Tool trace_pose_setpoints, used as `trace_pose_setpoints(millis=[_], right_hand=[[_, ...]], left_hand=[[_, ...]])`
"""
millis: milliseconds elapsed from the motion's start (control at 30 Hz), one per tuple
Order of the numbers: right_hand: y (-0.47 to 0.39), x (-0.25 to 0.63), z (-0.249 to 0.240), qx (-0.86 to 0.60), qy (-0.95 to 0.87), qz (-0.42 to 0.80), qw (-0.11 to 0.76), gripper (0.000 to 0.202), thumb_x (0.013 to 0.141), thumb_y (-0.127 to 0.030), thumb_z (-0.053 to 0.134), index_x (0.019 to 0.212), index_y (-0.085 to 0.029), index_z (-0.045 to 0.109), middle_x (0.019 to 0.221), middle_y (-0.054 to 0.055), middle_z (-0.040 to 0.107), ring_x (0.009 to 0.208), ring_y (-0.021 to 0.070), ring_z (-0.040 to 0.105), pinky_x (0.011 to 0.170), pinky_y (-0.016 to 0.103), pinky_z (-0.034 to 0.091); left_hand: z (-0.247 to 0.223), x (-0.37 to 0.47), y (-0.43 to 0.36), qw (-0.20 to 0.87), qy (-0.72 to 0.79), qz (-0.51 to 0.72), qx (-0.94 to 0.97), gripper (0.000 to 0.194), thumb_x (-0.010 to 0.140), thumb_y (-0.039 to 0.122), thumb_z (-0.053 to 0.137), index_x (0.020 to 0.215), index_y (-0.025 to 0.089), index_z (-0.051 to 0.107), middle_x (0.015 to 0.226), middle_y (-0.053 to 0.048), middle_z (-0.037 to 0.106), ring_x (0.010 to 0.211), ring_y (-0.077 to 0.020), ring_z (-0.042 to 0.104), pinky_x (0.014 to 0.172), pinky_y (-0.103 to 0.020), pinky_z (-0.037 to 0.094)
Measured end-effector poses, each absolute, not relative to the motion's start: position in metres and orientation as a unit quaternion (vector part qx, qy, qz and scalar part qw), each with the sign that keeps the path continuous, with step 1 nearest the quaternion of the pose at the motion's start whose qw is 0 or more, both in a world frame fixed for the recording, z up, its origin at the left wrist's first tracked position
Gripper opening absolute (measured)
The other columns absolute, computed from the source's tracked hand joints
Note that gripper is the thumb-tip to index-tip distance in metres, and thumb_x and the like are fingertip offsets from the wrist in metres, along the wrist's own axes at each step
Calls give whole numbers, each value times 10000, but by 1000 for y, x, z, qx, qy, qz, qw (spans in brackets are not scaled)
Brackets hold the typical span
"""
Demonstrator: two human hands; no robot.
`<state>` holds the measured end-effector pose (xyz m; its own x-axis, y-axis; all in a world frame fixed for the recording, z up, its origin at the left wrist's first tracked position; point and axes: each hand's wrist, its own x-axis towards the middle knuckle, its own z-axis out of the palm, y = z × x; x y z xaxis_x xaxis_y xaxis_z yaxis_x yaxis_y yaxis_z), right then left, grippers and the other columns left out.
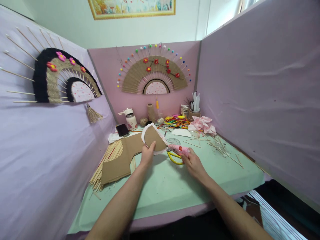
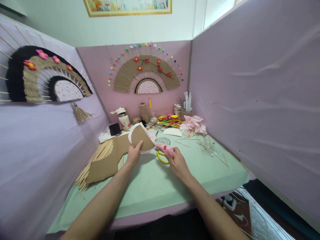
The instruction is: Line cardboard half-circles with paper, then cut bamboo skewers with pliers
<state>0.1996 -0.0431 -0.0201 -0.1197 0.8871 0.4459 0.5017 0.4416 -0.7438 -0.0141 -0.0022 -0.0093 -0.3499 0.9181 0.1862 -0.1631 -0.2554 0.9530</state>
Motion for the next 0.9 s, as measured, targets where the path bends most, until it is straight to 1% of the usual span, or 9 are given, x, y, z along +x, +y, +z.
trace_pose_setpoints(millis=[100, 300, 400, 500, 600, 667, 733, 833, 900], right_hand=[[-43, 199, -21, -489, -719, 208, 447, 497, 906, -552, 352, 931, -177, 676, 826, 50, 529, 715, 177, 532, 662, 282, 432], [-41, 207, -16, -518, -733, 188, 399, 449, 920, -522, 352, 943, -202, 666, 827, 39, 531, 727, 163, 556, 675, 270, 427], [-35, 222, -9, -568, -716, 137, 382, 424, 920, -514, 363, 925, -194, 641, 894, 56, 542, 717, 162, 565, 635, 271, 414], [-26, 248, -6, -659, -679, 54, 320, 399, 909, -497, 407, 916, -159, 619, 975, 106, 534, 690, 175, 572, 597, 290, 395], [-16, 279, -9, -748, -622, -14, 231, 398, 919, -428, 422, 1045, -88, 589, 1056, 187, 517, 765, 225, 608, 624, 318, 403], [-11, 297, -16, -790, -584, -36, 184, 432, 914, -415, 436, 1090, -45, 574, 1058, 219, 521, 833, 273, 619, 650, 336, 415], [-9, 309, -22, -806, -571, -60, 146, 444, 899, -407, 466, 1091, -23, 581, 1040, 246, 536, 909, 321, 606, 703, 369, 424], [-11, 315, -22, -805, -578, -65, 119, 433, 882, -411, 492, 1062, -36, 611, 1035, 253, 563, 994, 372, 565, 752, 423, 421], [-14, 310, -12, -798, -579, -77, 147, 424, 855, -419, 533, 1050, -54, 624, 1050, 259, 574, 1023, 390, 539, 779, 459, 412]], left_hand=[[-9, -15, -2, 395, 467, 680, 406, 359, 736, 291, 697, 1049, 123, 648, 1097, -130, 687, 990, -224, 648, 921, -368, 485], [-11, -15, 3, 403, 467, 703, 354, 375, 717, 271, 708, 1056, 134, 625, 1118, -116, 680, 1034, -216, 634, 945, -348, 472], [-9, -14, 4, 425, 454, 709, 332, 371, 717, 256, 702, 1064, 151, 621, 1108, -99, 683, 1034, -220, 636, 939, -356, 482], [-4, -12, 3, 452, 449, 708, 306, 381, 709, 227, 706, 1074, 173, 611, 1077, -82, 693, 1017, -228, 647, 905, -372, 508], [0, -10, 2, 482, 433, 706, 287, 374, 711, 188, 698, 1073, 185, 603, 1062, -74, 698, 1000, -225, 655, 878, -370, 526], [0, -9, 1, 510, 416, 700, 277, 369, 717, 159, 683, 1077, 182, 603, 1058, -78, 700, 998, -219, 655, 881, -367, 526], [1, -9, 1, 537, 404, 693, 263, 380, 721, 147, 677, 1093, 179, 605, 1070, -82, 698, 997, -216, 655, 891, -374, 523], [1, -9, -1, 562, 392, 687, 242, 408, 715, 161, 691, 1115, 178, 612, 1079, -84, 697, 993, -215, 656, 907, -382, 517], [2, -10, -2, 576, 381, 684, 237, 429, 709, 173, 701, 1128, 173, 613, 1067, -85, 703, 987, -216, 659, 913, -379, 516]])
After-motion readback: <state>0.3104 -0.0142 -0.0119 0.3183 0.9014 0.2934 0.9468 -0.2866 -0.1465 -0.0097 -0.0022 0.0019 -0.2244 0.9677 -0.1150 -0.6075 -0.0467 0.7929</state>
